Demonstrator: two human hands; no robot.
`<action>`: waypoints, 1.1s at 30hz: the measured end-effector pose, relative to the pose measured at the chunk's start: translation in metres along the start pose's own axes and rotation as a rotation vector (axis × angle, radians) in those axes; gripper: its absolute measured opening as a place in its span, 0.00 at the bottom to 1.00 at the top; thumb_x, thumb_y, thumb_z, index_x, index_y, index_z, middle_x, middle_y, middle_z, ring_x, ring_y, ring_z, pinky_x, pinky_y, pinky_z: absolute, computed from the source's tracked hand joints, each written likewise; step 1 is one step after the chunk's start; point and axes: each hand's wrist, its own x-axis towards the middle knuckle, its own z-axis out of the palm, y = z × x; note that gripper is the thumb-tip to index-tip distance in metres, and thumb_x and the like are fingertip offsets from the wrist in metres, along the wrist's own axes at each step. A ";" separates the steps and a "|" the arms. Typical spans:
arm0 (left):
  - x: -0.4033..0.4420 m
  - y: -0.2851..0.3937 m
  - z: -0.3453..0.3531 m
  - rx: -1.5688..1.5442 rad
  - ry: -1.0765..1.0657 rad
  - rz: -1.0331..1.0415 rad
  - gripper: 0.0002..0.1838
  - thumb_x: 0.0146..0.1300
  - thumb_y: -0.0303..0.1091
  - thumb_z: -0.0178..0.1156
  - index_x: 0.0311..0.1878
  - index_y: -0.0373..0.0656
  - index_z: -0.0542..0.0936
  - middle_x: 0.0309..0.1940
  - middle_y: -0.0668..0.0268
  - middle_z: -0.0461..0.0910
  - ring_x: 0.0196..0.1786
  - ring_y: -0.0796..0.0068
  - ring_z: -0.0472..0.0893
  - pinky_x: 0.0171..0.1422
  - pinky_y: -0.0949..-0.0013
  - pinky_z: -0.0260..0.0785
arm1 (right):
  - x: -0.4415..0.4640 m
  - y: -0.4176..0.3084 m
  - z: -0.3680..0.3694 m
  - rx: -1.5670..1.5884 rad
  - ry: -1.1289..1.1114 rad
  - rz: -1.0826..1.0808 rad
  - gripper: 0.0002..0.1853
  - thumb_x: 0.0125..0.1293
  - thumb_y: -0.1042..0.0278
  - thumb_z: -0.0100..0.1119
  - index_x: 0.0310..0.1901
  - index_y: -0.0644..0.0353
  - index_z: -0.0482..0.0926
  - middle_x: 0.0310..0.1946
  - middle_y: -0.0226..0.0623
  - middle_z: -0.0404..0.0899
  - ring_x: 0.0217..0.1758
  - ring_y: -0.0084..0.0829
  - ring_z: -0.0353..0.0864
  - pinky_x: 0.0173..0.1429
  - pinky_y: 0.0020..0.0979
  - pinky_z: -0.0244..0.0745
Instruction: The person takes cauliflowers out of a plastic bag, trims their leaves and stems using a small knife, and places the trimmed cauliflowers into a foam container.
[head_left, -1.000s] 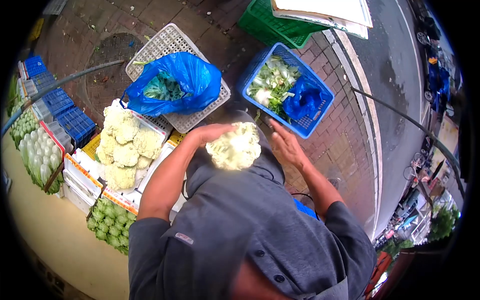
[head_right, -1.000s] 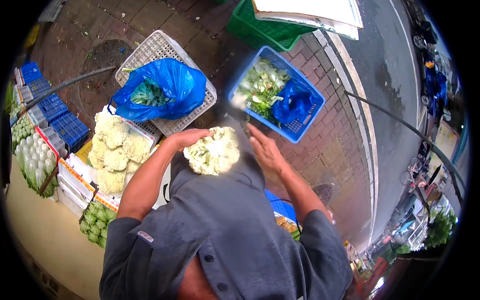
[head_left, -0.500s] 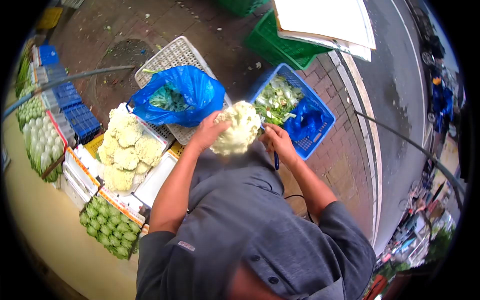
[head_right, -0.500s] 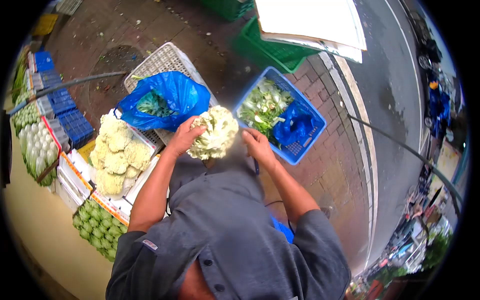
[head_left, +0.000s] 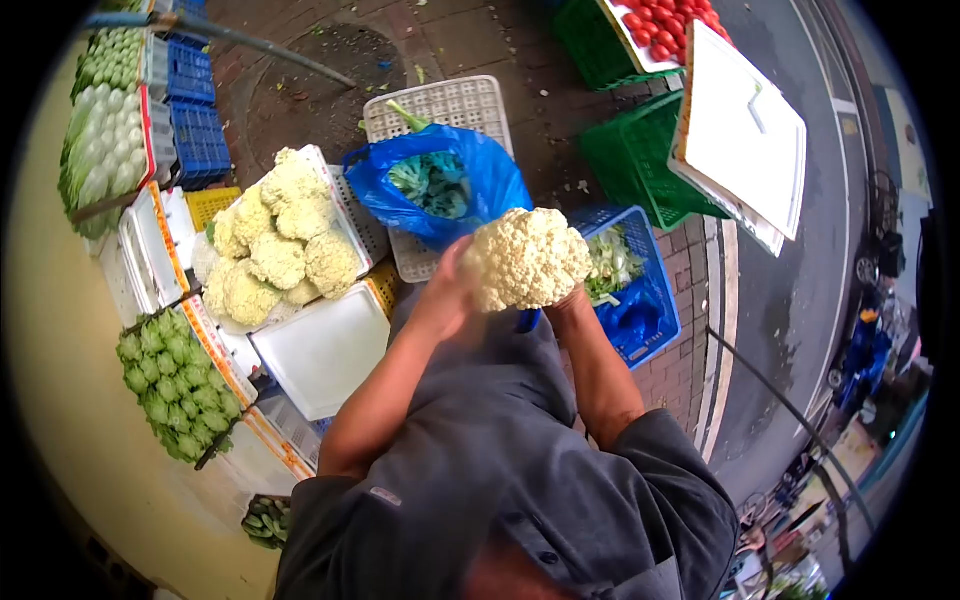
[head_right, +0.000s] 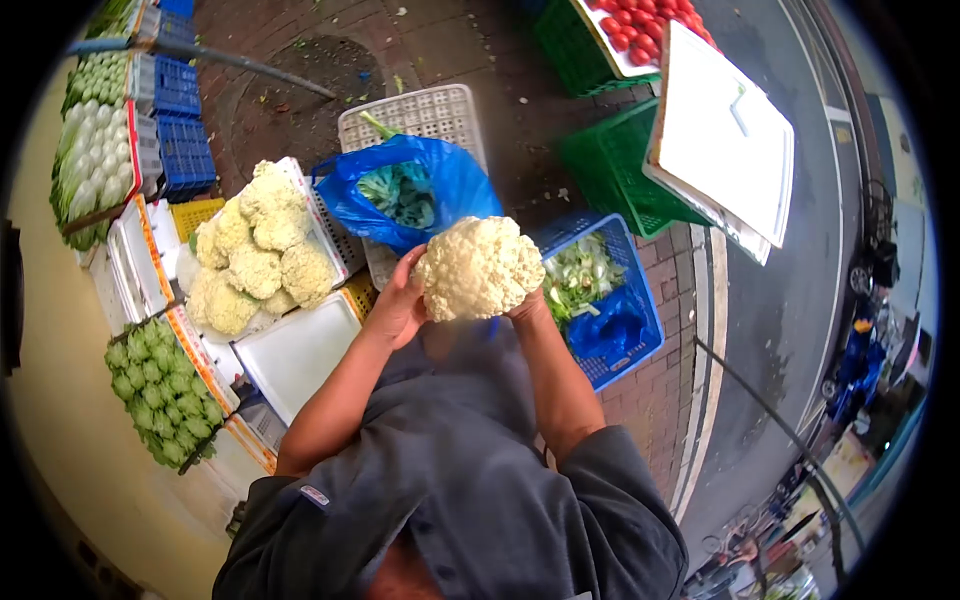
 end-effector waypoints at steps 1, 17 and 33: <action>0.001 0.005 0.003 -0.054 0.099 0.070 0.37 0.66 0.33 0.70 0.75 0.42 0.65 0.60 0.63 0.76 0.57 0.73 0.79 0.61 0.66 0.75 | 0.011 0.008 0.002 -0.150 0.022 -0.037 0.25 0.79 0.53 0.48 0.70 0.59 0.72 0.66 0.46 0.78 0.67 0.45 0.79 0.71 0.51 0.75; -0.027 0.076 -0.098 -0.183 -0.040 0.236 0.42 0.56 0.41 0.78 0.69 0.41 0.66 0.60 0.63 0.76 0.60 0.68 0.79 0.63 0.59 0.78 | 0.066 0.073 0.059 -0.803 0.528 -0.044 0.31 0.83 0.44 0.41 0.63 0.66 0.79 0.55 0.42 0.83 0.54 0.34 0.82 0.61 0.33 0.76; -0.072 0.075 -0.172 -0.159 0.246 0.515 0.41 0.57 0.32 0.76 0.70 0.37 0.65 0.59 0.60 0.76 0.60 0.67 0.77 0.65 0.61 0.74 | 0.041 0.117 0.071 -1.738 0.294 -0.093 0.26 0.81 0.57 0.52 0.70 0.68 0.72 0.31 0.24 0.74 0.30 0.15 0.67 0.34 0.22 0.66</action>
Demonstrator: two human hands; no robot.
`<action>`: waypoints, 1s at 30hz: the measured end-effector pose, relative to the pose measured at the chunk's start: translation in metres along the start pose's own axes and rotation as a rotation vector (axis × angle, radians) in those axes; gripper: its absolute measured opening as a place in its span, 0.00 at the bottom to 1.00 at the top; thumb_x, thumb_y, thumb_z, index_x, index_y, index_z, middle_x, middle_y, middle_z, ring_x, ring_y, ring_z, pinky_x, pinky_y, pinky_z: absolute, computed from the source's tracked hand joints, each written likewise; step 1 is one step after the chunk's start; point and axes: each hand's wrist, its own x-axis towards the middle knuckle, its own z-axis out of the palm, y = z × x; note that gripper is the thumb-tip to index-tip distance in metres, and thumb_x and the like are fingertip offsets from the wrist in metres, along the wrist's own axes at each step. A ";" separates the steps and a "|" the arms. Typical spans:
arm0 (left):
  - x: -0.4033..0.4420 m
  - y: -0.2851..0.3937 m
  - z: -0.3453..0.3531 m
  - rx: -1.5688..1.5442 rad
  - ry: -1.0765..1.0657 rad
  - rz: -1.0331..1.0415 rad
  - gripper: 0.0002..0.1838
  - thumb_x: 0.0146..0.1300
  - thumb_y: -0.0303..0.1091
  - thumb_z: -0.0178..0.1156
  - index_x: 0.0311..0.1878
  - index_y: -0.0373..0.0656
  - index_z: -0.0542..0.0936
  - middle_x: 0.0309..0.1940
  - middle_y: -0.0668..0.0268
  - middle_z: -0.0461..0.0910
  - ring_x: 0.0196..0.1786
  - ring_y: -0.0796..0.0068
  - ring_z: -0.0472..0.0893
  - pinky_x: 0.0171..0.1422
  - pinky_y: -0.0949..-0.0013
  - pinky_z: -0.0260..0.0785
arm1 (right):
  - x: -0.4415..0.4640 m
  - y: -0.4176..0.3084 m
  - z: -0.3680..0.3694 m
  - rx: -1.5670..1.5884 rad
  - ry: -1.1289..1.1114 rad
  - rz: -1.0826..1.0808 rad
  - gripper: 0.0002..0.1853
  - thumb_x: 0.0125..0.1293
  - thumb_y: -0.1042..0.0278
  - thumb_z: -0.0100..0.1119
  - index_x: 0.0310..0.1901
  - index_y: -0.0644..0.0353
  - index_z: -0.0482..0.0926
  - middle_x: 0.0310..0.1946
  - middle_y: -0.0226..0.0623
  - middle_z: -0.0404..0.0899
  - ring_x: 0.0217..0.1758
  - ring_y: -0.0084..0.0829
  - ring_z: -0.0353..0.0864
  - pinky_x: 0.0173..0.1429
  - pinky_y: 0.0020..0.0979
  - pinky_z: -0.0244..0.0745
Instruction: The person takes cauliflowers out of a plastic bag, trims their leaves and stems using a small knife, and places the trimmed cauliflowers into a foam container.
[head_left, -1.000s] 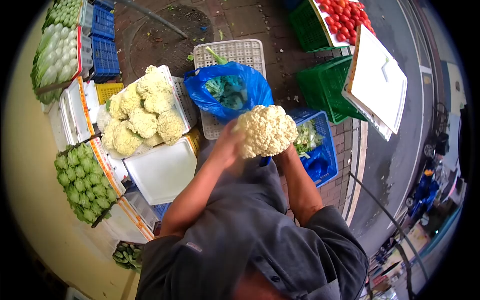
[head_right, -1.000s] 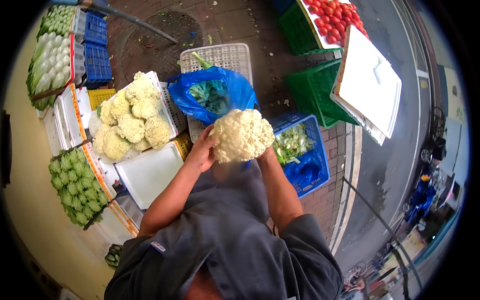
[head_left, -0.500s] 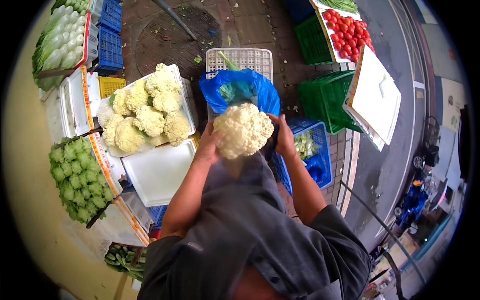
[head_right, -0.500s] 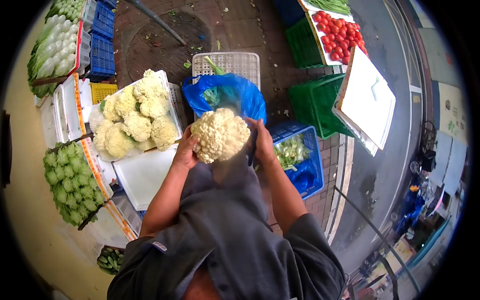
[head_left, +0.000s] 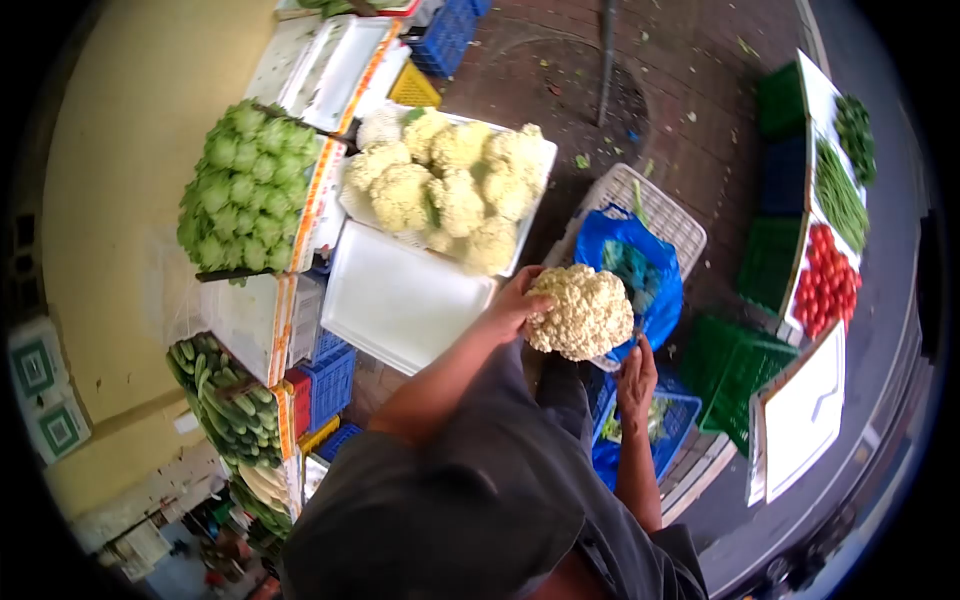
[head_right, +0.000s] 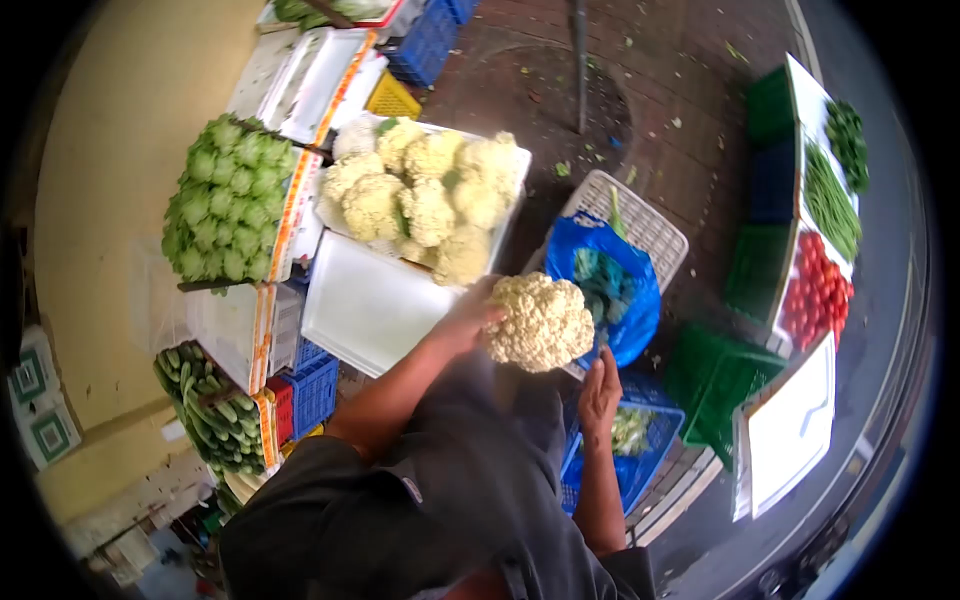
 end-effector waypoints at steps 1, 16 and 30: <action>0.000 -0.003 -0.017 -0.065 -0.010 0.023 0.41 0.58 0.34 0.77 0.71 0.37 0.65 0.59 0.60 0.75 0.61 0.67 0.77 0.66 0.61 0.73 | 0.004 -0.005 0.006 0.068 -0.014 -0.010 0.27 0.81 0.56 0.50 0.73 0.66 0.68 0.27 0.22 0.70 0.27 0.15 0.66 0.31 0.21 0.65; 0.078 0.291 -0.315 0.080 0.740 0.530 0.44 0.58 0.37 0.77 0.72 0.36 0.62 0.59 0.51 0.76 0.59 0.64 0.78 0.59 0.60 0.78 | 0.063 -0.009 0.082 -0.318 -0.266 0.282 0.28 0.78 0.51 0.51 0.69 0.64 0.69 0.24 0.31 0.69 0.23 0.23 0.69 0.25 0.28 0.70; 0.141 0.312 -0.497 0.931 1.226 0.326 0.37 0.61 0.49 0.73 0.67 0.37 0.75 0.58 0.51 0.83 0.57 0.56 0.84 0.62 0.59 0.74 | 0.087 0.028 0.108 -0.527 -0.317 0.463 0.26 0.77 0.52 0.51 0.63 0.67 0.73 0.24 0.36 0.74 0.25 0.26 0.75 0.24 0.32 0.75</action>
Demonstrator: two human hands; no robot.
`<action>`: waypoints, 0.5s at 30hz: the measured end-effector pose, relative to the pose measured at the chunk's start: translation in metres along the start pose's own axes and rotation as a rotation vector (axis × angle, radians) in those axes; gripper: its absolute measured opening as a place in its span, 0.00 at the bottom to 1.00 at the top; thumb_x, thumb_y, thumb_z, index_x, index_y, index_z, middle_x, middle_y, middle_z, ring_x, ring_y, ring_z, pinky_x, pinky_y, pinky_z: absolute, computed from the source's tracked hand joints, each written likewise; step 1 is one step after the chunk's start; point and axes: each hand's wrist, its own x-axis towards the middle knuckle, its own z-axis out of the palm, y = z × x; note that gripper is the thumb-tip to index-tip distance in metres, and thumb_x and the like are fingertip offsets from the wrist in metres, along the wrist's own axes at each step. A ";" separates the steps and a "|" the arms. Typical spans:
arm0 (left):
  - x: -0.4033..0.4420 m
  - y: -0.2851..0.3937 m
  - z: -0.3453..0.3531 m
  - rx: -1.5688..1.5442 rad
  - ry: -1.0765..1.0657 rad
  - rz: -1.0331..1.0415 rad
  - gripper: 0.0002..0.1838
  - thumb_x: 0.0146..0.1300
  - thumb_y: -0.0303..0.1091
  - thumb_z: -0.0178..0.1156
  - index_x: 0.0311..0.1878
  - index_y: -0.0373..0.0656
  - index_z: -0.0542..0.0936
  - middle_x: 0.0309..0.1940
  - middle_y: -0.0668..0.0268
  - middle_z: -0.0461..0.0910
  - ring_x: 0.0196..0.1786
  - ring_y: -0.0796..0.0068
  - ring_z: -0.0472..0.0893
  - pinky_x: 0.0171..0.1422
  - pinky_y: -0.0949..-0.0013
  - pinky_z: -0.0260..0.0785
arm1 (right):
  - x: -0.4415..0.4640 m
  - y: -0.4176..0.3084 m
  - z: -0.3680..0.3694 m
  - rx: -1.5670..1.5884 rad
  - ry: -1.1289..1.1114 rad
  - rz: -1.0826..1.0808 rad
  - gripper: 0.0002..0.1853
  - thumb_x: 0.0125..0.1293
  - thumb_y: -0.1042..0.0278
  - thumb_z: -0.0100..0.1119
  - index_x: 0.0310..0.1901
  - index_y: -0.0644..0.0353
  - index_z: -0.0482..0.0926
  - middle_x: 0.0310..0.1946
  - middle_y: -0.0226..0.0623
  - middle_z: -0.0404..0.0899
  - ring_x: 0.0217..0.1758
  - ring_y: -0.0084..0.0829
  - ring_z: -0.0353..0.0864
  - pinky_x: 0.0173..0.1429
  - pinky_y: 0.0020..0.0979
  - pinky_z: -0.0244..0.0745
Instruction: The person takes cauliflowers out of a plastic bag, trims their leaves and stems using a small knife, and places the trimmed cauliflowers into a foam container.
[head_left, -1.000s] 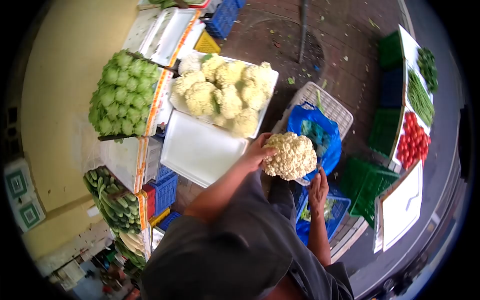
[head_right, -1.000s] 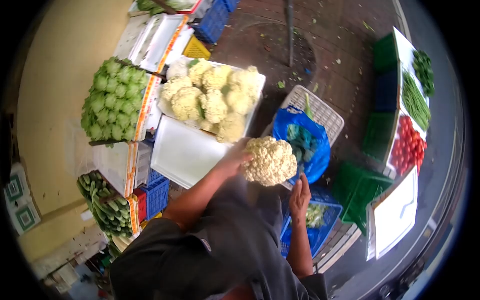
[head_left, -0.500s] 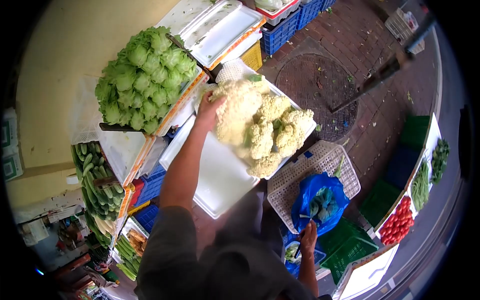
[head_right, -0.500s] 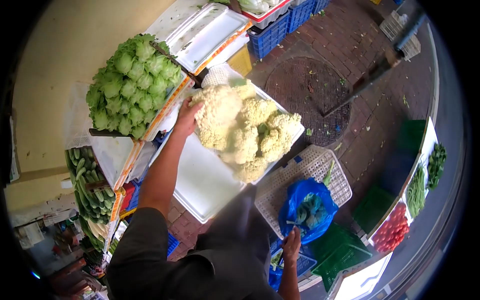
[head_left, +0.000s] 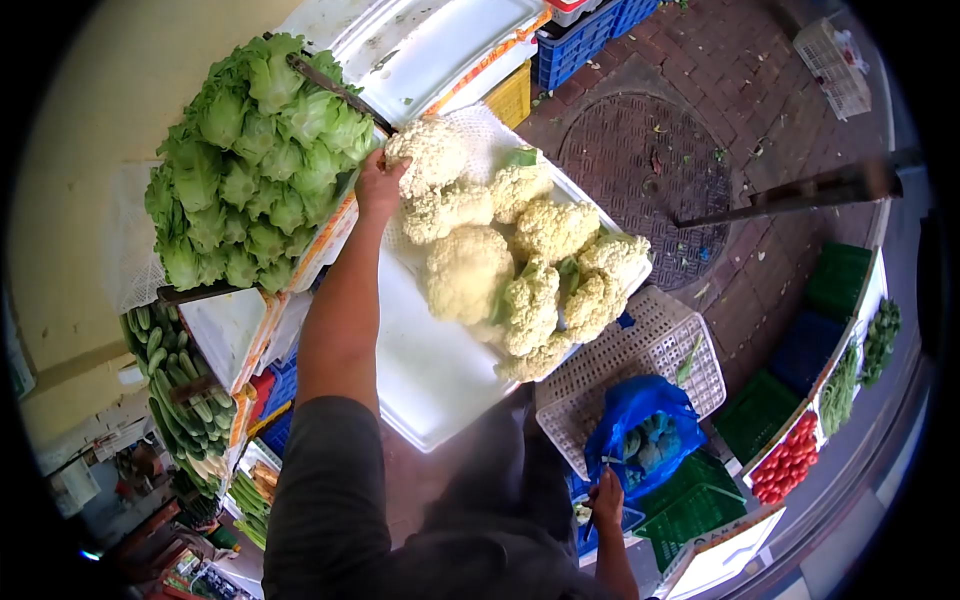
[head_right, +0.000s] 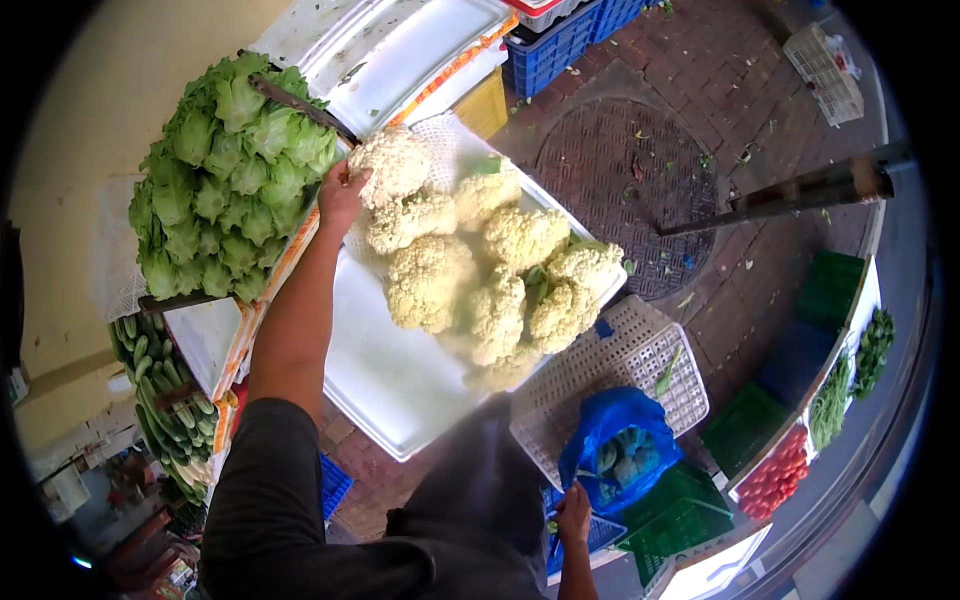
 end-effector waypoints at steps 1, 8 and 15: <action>-0.006 0.004 -0.004 0.049 0.013 0.033 0.38 0.61 0.51 0.73 0.68 0.37 0.75 0.58 0.51 0.83 0.57 0.55 0.83 0.63 0.59 0.73 | 0.009 0.015 -0.004 -0.064 -0.014 -0.075 0.25 0.77 0.51 0.51 0.60 0.66 0.75 0.24 0.35 0.74 0.25 0.26 0.75 0.24 0.31 0.75; -0.035 0.023 -0.020 0.136 0.006 -0.045 0.43 0.59 0.55 0.74 0.69 0.34 0.72 0.55 0.49 0.83 0.56 0.55 0.82 0.63 0.60 0.72 | -0.001 -0.030 -0.002 0.095 -0.018 0.002 0.23 0.79 0.45 0.50 0.47 0.61 0.78 0.21 0.30 0.71 0.19 0.22 0.70 0.23 0.27 0.75; -0.039 0.055 -0.007 -0.322 -0.114 -0.328 0.37 0.59 0.52 0.76 0.63 0.37 0.75 0.51 0.57 0.84 0.53 0.61 0.83 0.53 0.58 0.75 | -0.008 -0.007 -0.018 0.150 0.021 0.025 0.23 0.77 0.46 0.51 0.48 0.62 0.79 0.21 0.32 0.72 0.16 0.22 0.69 0.22 0.28 0.74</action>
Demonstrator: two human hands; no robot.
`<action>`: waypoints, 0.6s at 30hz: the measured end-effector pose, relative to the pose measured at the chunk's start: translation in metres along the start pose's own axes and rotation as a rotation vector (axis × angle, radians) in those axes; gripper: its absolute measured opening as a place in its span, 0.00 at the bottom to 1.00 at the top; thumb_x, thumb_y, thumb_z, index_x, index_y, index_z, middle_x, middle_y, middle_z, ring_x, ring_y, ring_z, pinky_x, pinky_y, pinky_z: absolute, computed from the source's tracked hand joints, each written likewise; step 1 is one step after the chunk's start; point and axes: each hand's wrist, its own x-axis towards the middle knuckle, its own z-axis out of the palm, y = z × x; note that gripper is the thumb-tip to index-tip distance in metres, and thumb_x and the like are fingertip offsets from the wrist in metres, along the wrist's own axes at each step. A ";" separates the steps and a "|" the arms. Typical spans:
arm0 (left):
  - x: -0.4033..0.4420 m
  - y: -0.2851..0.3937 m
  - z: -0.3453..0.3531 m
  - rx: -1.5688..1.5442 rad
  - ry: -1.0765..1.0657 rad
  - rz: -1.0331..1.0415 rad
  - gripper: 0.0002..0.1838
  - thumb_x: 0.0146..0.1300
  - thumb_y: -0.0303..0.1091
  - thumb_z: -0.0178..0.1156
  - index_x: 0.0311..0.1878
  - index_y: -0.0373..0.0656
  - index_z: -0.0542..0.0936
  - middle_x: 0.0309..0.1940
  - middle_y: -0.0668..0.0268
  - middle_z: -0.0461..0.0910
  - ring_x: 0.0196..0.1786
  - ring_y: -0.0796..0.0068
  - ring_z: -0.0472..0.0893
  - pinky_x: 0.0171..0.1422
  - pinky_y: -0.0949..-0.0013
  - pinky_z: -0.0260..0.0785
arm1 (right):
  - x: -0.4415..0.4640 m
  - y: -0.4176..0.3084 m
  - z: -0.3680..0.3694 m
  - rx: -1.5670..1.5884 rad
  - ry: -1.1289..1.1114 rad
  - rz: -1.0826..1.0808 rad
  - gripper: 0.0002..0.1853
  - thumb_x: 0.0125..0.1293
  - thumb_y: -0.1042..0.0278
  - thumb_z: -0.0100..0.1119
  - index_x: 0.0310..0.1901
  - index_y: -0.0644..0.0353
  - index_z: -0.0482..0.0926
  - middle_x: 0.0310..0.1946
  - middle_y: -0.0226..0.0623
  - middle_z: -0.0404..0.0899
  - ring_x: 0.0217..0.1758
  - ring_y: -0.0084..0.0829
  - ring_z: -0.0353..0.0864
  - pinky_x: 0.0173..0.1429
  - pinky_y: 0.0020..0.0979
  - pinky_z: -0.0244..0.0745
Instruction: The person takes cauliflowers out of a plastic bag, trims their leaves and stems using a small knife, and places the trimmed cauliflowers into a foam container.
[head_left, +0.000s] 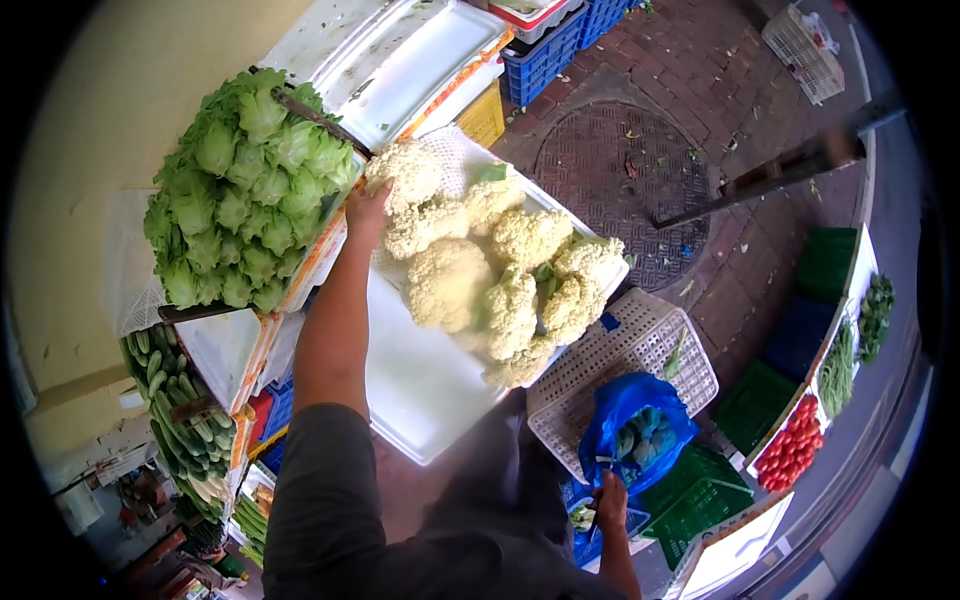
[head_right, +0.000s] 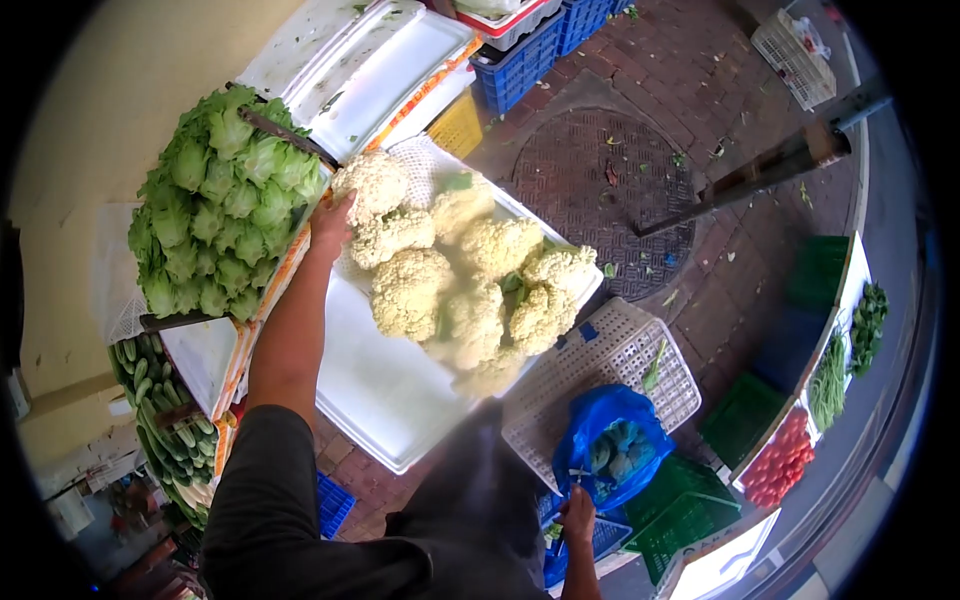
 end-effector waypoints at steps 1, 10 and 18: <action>0.009 0.002 0.001 -0.056 -0.012 -0.088 0.39 0.59 0.53 0.76 0.65 0.38 0.73 0.54 0.57 0.83 0.55 0.59 0.82 0.54 0.55 0.76 | -0.001 0.006 -0.001 0.001 0.015 0.010 0.23 0.77 0.46 0.51 0.48 0.62 0.79 0.22 0.32 0.72 0.16 0.22 0.69 0.22 0.28 0.74; 0.091 -0.058 0.005 -0.383 -0.208 -0.252 0.58 0.52 0.50 0.80 0.82 0.53 0.55 0.78 0.58 0.60 0.76 0.46 0.62 0.66 0.26 0.62 | -0.005 0.000 0.030 -0.193 -0.038 0.079 0.23 0.78 0.48 0.48 0.46 0.62 0.82 0.22 0.34 0.75 0.18 0.25 0.73 0.24 0.30 0.73; 0.028 -0.016 0.002 -0.565 -0.221 0.106 0.37 0.57 0.35 0.77 0.69 0.40 0.72 0.60 0.61 0.80 0.58 0.66 0.80 0.60 0.60 0.75 | 0.005 -0.031 0.048 -0.122 -0.064 0.029 0.23 0.79 0.49 0.49 0.54 0.63 0.81 0.23 0.34 0.77 0.19 0.24 0.74 0.24 0.28 0.69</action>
